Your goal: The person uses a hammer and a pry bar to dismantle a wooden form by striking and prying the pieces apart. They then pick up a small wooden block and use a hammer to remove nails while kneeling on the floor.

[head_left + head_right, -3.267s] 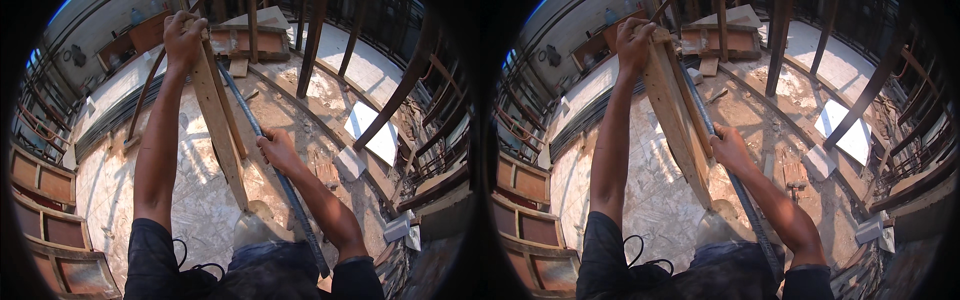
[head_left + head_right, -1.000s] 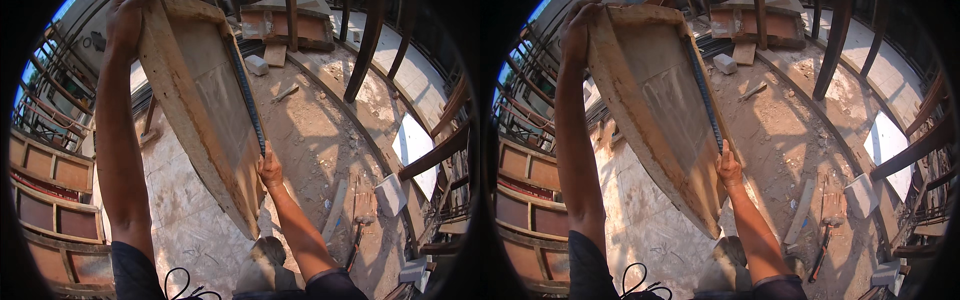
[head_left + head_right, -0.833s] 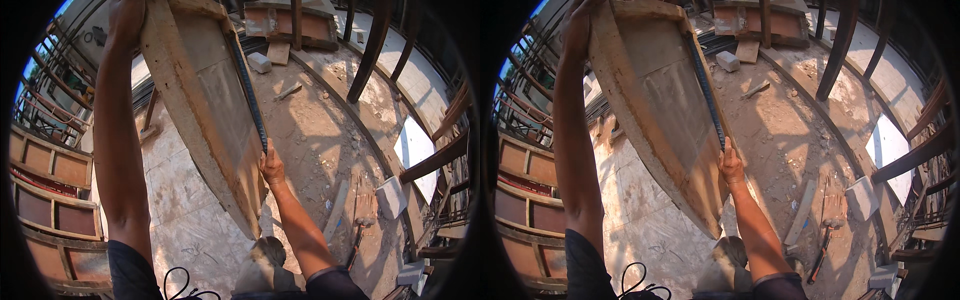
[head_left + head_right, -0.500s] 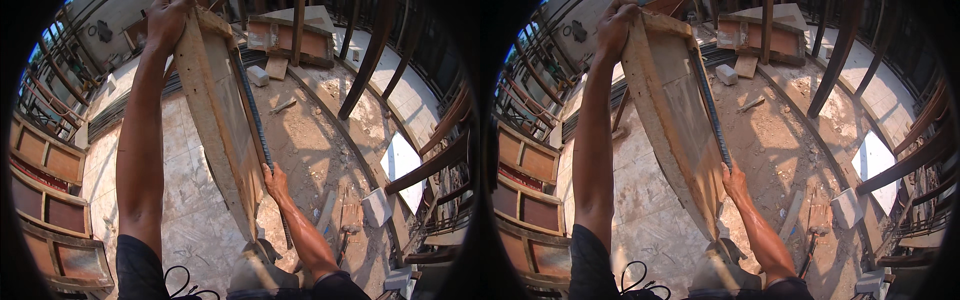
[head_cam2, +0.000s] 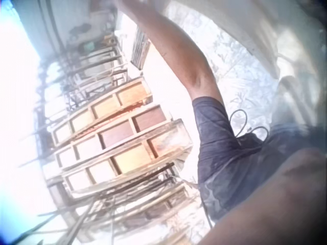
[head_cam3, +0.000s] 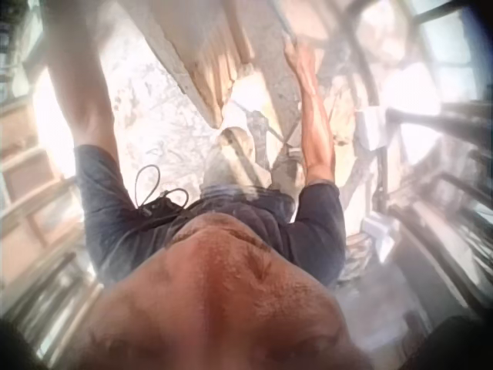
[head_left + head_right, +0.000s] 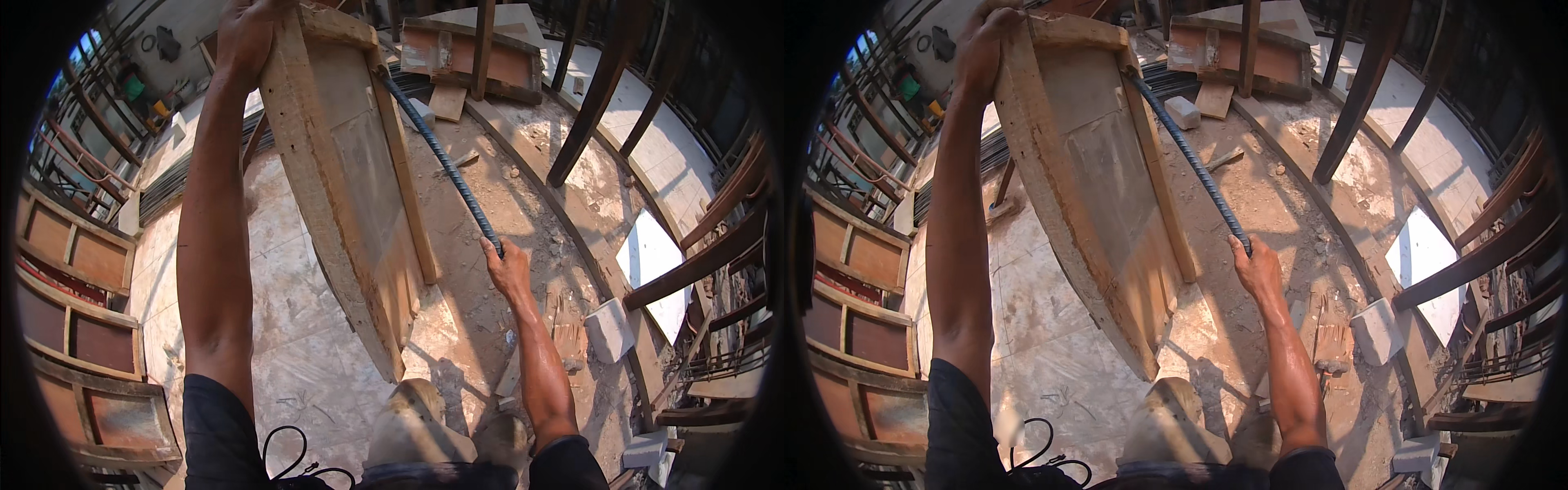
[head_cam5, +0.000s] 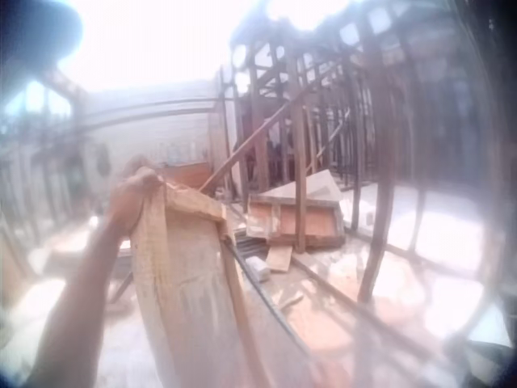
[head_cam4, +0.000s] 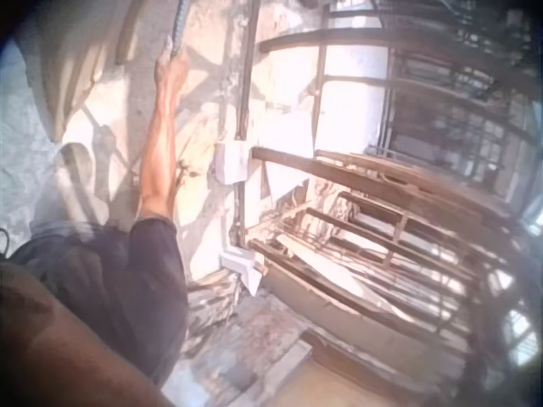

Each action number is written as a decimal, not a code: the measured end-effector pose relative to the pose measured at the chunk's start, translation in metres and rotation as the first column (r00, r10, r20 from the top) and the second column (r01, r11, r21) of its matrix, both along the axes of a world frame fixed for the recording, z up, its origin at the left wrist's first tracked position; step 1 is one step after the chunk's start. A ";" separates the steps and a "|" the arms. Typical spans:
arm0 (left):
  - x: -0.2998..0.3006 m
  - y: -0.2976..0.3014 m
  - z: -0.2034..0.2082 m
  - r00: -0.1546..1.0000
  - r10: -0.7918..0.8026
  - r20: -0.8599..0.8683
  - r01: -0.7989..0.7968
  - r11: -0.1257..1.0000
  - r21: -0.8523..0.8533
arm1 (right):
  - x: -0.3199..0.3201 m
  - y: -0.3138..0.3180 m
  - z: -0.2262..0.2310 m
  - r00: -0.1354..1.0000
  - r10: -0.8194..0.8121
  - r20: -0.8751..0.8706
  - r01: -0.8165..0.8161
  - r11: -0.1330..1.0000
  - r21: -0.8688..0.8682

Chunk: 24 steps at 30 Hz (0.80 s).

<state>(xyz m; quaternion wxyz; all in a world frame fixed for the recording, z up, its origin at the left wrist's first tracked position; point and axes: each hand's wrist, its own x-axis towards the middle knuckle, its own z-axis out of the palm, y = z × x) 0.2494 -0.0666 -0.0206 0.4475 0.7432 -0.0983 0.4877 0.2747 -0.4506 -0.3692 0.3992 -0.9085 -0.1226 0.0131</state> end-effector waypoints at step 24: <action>0.030 -0.046 0.012 0.976 0.219 -0.015 -0.212 0.959 0.187 | 0.067 0.076 -0.145 0.926 -0.083 0.367 0.109 0.993 -0.051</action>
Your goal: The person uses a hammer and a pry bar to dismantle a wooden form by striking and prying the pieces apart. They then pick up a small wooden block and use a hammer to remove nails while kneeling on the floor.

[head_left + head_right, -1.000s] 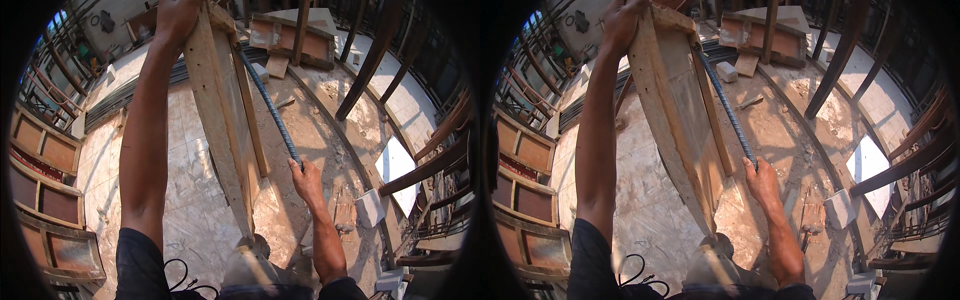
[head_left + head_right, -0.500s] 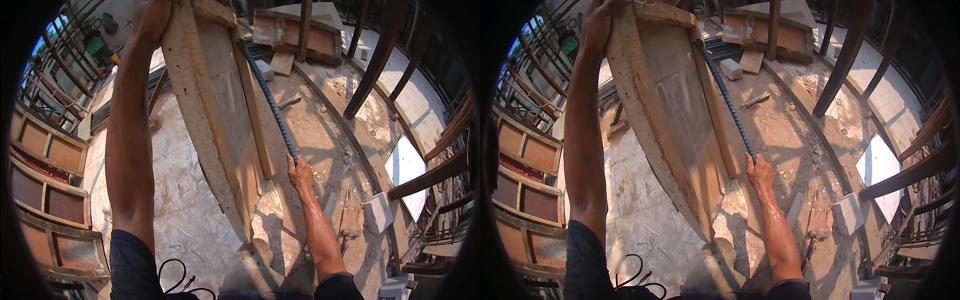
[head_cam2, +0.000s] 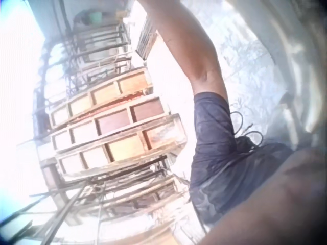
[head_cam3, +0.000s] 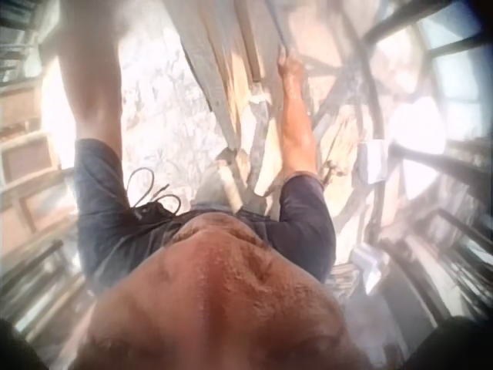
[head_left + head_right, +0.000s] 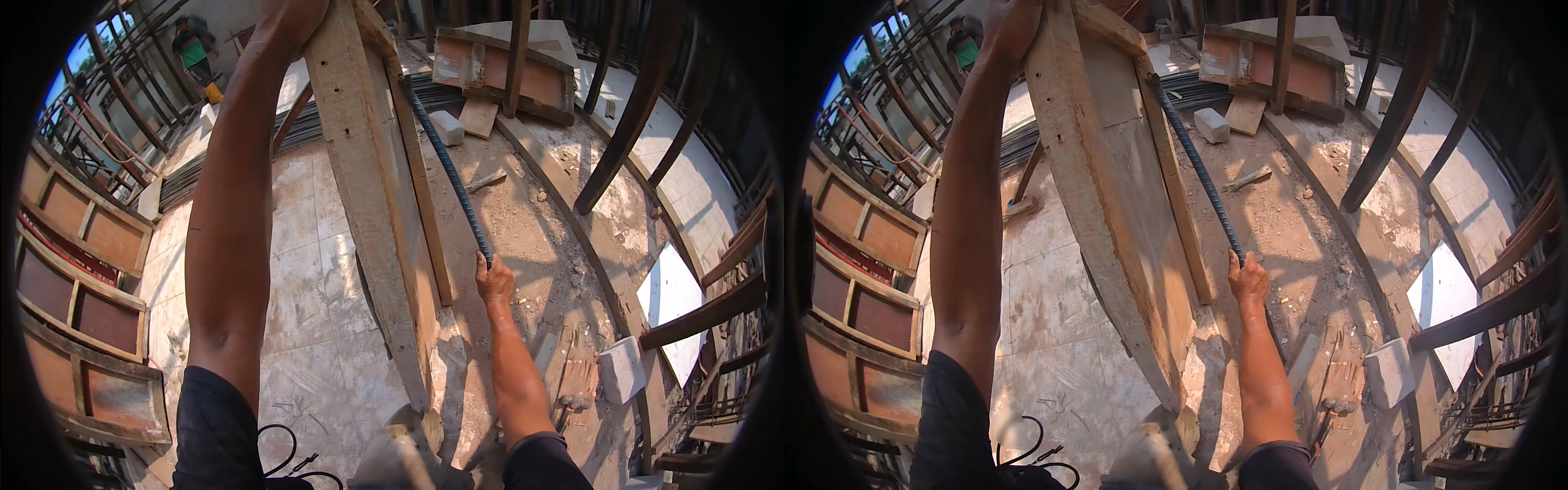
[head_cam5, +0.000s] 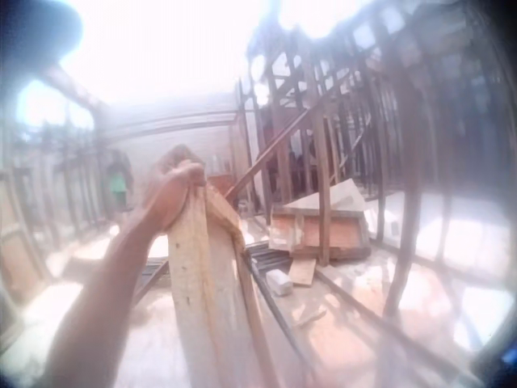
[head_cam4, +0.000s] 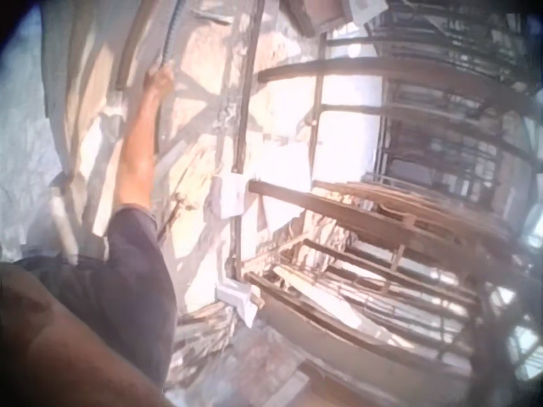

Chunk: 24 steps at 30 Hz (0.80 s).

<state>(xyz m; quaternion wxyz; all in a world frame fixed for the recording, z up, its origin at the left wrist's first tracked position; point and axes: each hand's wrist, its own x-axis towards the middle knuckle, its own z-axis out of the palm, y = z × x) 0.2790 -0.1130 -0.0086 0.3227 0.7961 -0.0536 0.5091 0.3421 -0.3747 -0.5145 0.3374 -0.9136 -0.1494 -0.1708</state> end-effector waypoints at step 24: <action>-0.041 0.081 -0.008 0.922 -0.381 -0.065 0.353 0.898 -0.264 | -0.035 -0.047 0.035 0.986 0.062 -0.157 -0.052 0.996 0.065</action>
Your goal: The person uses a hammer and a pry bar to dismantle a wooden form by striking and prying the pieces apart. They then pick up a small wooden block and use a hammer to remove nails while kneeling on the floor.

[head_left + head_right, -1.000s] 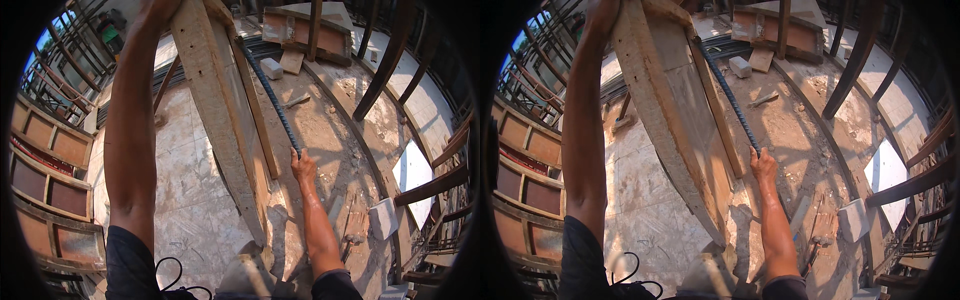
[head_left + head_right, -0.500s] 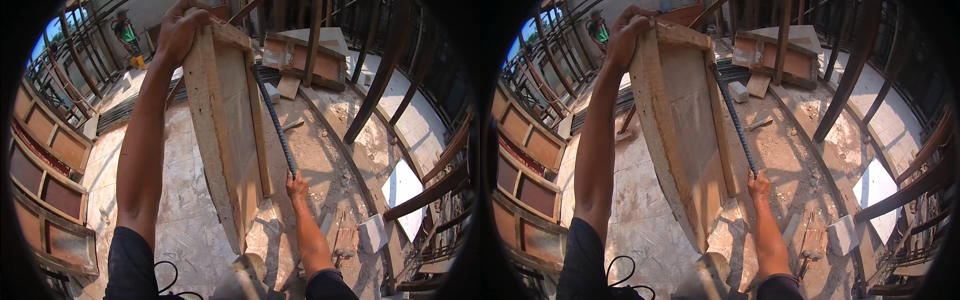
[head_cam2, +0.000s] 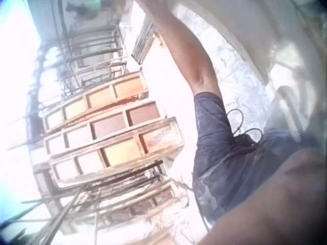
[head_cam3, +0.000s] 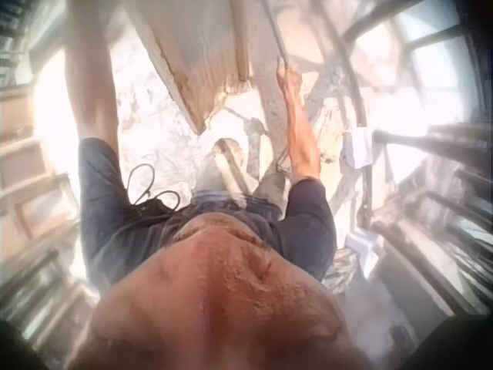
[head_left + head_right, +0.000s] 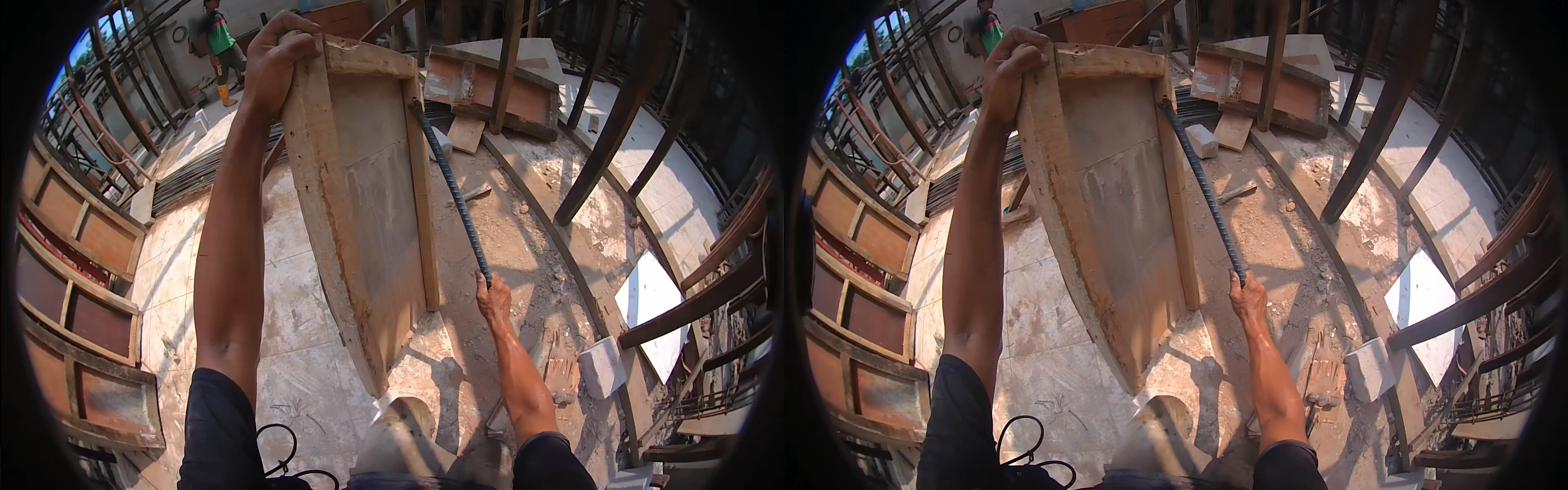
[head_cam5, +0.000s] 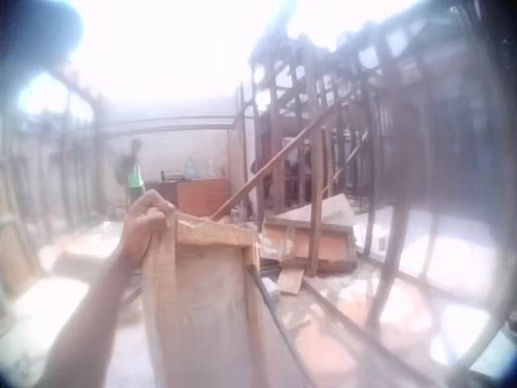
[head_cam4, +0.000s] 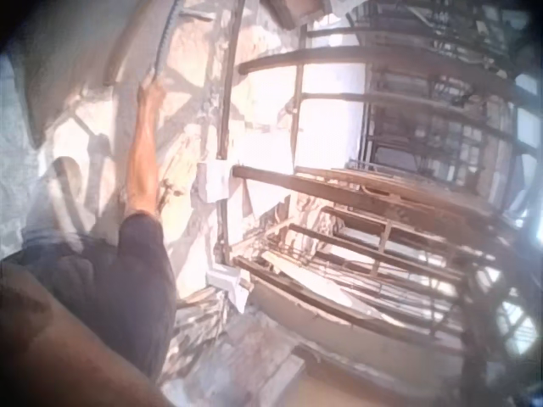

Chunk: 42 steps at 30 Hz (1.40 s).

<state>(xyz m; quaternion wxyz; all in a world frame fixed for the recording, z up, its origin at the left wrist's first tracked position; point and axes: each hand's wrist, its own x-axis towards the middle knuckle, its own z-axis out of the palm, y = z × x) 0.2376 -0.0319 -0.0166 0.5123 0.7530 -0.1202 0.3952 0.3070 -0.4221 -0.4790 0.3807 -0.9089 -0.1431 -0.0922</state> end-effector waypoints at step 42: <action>-0.242 -0.147 -0.007 0.776 0.627 0.068 -0.631 0.772 0.079 | -0.306 -0.114 0.183 0.919 0.060 -0.390 -0.030 0.996 0.084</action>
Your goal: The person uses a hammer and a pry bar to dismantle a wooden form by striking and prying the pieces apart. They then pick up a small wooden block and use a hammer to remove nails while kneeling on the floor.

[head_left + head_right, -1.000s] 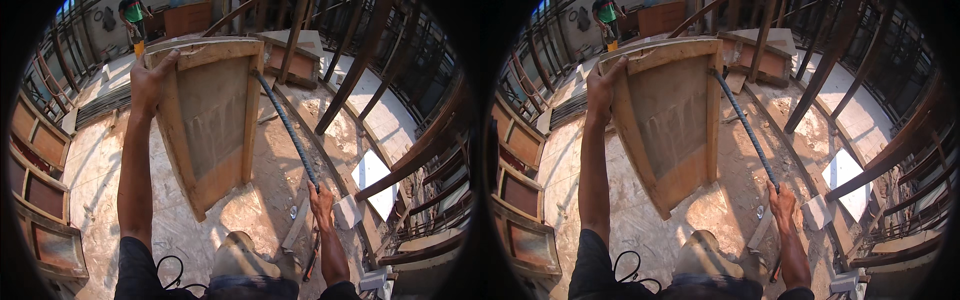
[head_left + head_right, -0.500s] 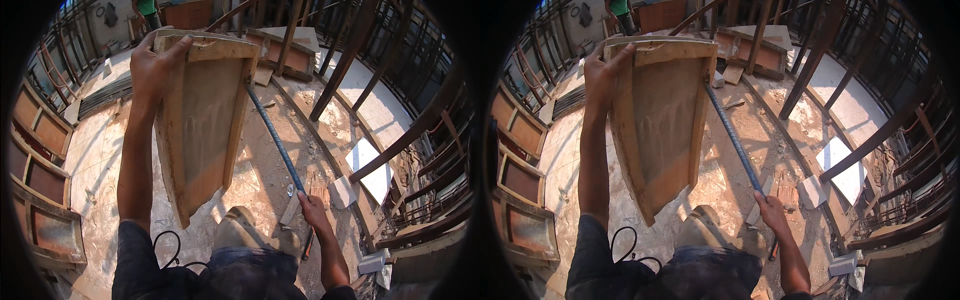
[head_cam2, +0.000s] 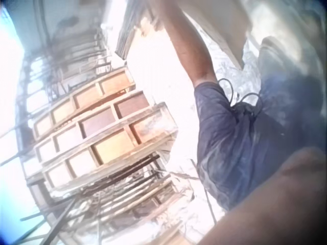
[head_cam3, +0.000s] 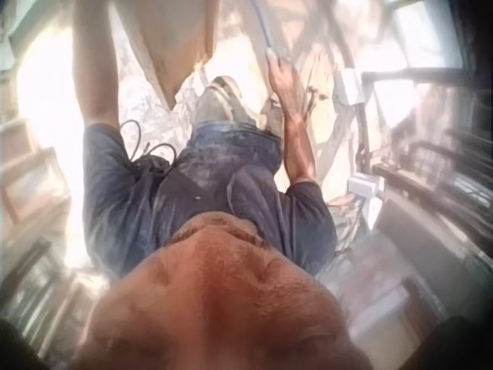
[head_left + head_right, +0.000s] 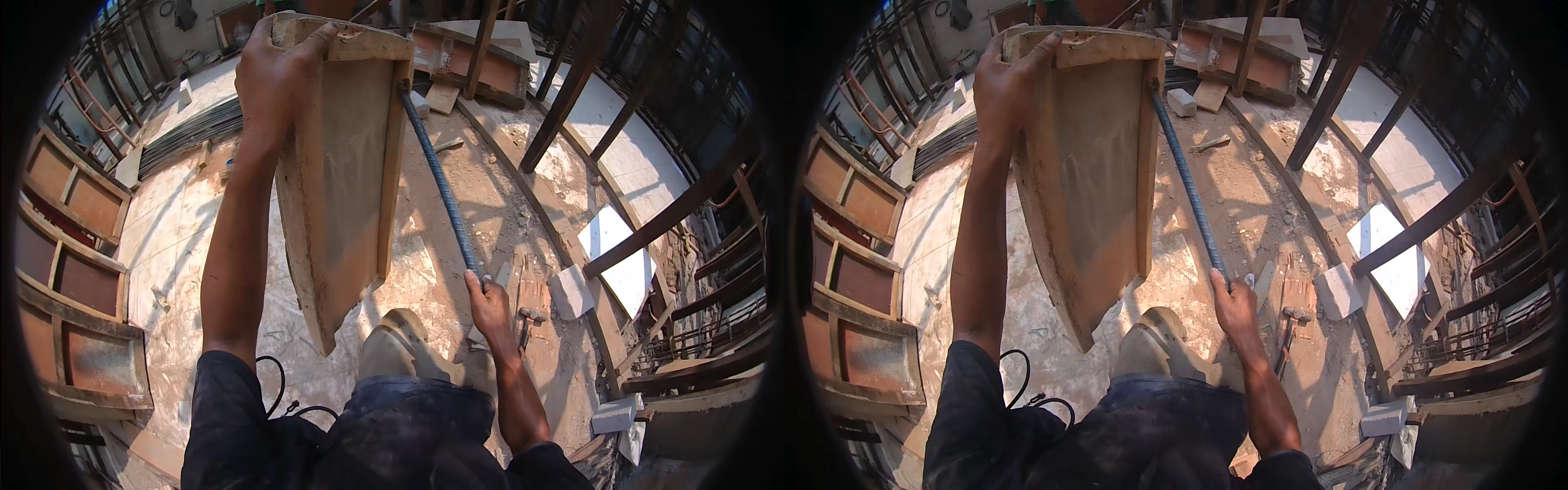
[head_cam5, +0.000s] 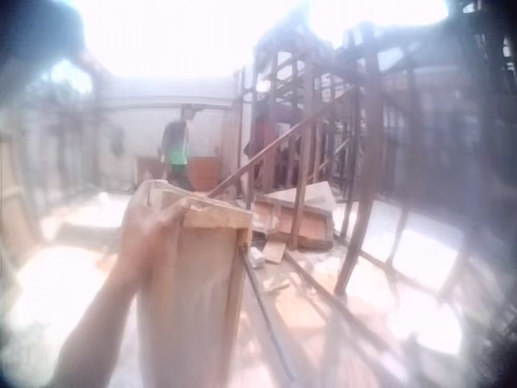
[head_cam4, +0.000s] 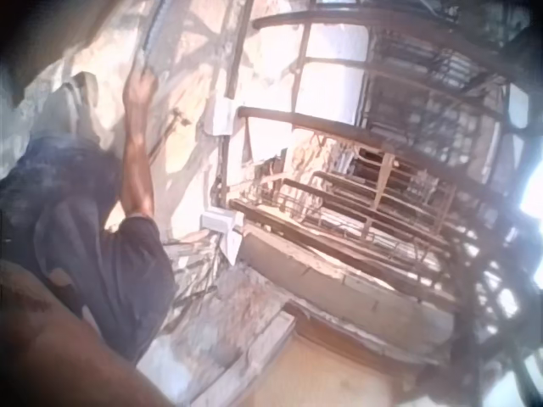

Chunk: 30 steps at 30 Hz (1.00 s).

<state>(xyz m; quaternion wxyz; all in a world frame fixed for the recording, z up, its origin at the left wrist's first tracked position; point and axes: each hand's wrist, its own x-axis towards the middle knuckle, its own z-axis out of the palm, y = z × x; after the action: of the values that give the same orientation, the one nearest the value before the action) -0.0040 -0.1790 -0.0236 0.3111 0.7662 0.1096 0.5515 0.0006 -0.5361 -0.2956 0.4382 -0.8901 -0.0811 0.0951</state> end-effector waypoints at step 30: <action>-0.055 -0.160 -0.231 0.646 -0.351 -0.678 0.464 0.886 -0.016 | -0.022 -0.073 -0.022 0.968 -0.249 -0.012 0.249 0.968 0.005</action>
<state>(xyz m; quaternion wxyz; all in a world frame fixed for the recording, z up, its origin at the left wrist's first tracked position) -0.0589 -0.3394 -0.2542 0.3055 0.9378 -0.0071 0.1648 -0.0219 -0.6088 -0.3178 0.4499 -0.8913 0.0337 0.0443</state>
